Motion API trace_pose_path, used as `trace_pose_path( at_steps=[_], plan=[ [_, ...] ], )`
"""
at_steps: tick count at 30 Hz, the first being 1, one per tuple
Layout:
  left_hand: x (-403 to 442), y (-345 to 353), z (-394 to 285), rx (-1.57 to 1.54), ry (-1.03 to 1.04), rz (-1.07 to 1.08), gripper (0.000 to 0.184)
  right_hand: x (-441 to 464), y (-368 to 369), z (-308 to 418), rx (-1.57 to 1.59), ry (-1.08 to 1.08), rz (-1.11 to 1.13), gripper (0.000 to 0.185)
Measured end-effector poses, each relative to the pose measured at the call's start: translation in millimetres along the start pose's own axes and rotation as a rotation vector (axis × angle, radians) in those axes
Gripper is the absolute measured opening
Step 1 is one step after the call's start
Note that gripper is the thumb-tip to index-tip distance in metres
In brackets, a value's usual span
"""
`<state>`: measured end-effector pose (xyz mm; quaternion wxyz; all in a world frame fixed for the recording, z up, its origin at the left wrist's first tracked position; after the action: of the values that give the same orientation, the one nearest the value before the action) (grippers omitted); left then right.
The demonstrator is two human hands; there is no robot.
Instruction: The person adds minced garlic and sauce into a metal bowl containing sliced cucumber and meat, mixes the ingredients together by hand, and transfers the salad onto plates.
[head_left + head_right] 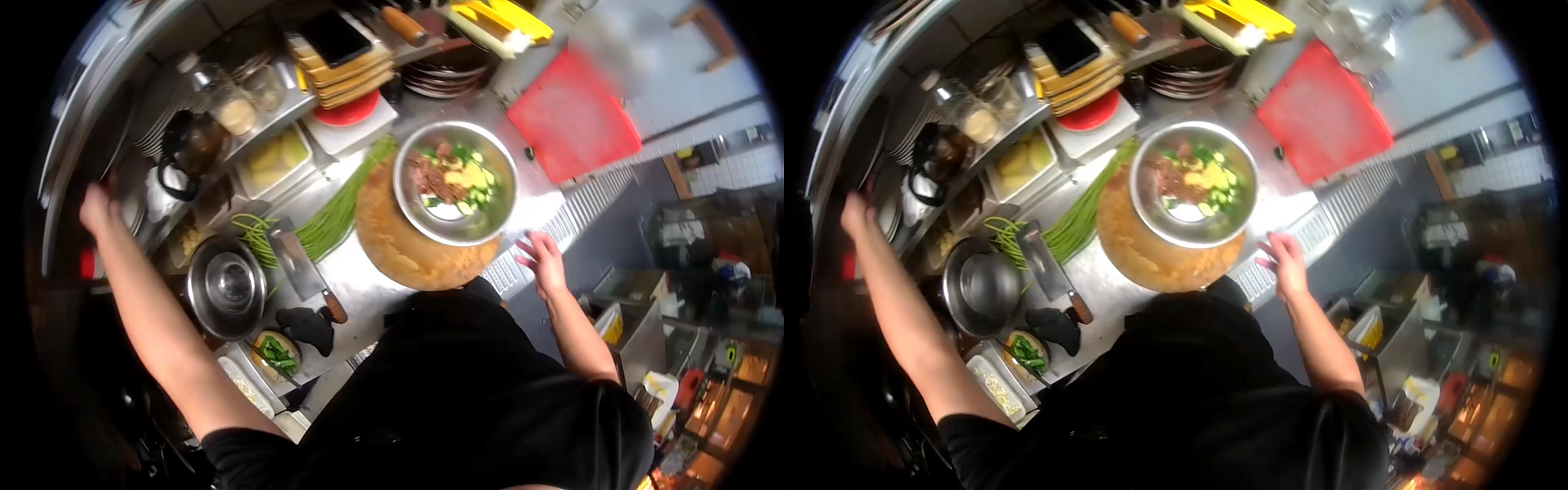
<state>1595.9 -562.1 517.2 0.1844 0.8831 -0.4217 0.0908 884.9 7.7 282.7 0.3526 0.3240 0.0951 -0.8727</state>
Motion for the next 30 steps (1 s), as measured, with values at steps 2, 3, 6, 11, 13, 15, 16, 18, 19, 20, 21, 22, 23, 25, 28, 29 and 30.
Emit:
trace_pose_path(
  at_steps=[2,3,6,11,13,15,16,18,19,20,21,22,23,25,28,29,30],
  plan=[
    [-34.0,-23.3,-22.7,0.005,0.019,0.014,0.031,9.0,14.6,10.6,-0.049,0.007,0.028,0.028],
    [-32.5,-41.9,-18.0,-0.039,0.023,0.065,0.029,15.4,19.9,13.6,-0.063,0.009,0.044,0.030],
    [-95.5,-75.3,-37.7,-0.033,0.069,0.064,0.028,38.4,31.7,21.7,-0.101,0.054,0.073,0.034],
    [-241.0,-120.5,-80.9,0.134,0.146,0.002,0.032,78.3,41.1,29.3,-0.166,0.141,0.148,0.040],
    [-311.5,-119.1,-98.2,0.186,0.151,-0.027,0.039,84.2,49.9,35.4,-0.215,0.123,0.180,0.039],
    [-375.0,-115.5,-106.2,0.281,0.045,-0.083,0.041,93.6,54.8,38.2,-0.270,0.086,0.217,0.038],
    [-405.3,-108.5,-104.6,0.287,0.027,-0.069,0.043,99.3,53.4,36.8,-0.299,0.061,0.233,0.037],
    [-458.4,-101.9,-88.3,0.342,-0.045,-0.057,0.049,105.9,50.4,39.3,-0.328,0.031,0.259,0.036],
    [-481.1,-103.2,-73.1,0.391,-0.104,-0.056,0.053,105.8,48.8,42.7,-0.329,0.031,0.267,0.035],
    [-500.7,-104.1,-53.7,0.409,-0.161,-0.032,0.053,106.5,47.1,46.8,-0.330,0.030,0.276,0.035],
    [-519.6,-103.9,-31.9,0.427,-0.221,-0.009,0.053,107.6,43.8,51.3,-0.347,0.031,0.285,0.035],
    [-537.9,-97.3,-10.8,0.365,-0.281,0.018,0.051,108.2,39.1,56.4,-0.367,0.035,0.294,0.036],
    [-555.3,-86.0,10.1,0.302,-0.340,0.042,0.050,110.3,33.5,60.4,-0.390,0.040,0.304,0.036],
    [-584.4,-59.6,45.2,0.218,-0.421,0.078,0.047,118.3,20.7,67.2,-0.419,0.058,0.300,0.040],
    [-621.2,-39.4,108.5,0.207,-0.516,0.143,0.047,131.7,-22.4,74.8,-0.419,0.083,0.376,0.041],
    [-626.7,-29.8,125.3,0.211,-0.577,0.144,0.046,134.4,-28.4,78.2,-0.416,0.095,0.398,0.041],
    [-631.0,-14.4,129.7,0.184,-0.580,0.135,0.045,135.2,-34.8,83.4,-0.411,0.106,0.413,0.041]
  ],
)
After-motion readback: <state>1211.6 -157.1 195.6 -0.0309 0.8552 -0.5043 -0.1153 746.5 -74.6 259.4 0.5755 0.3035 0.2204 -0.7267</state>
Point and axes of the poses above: each hand's wrist, its own x-axis towards the middle knuckle, its own y-axis out of the palm, z = x × y, the point moved 3 cm from there along x, towards the middle knuckle, and after that the axes turned 10 degrees about y, right-handed, at the moved point
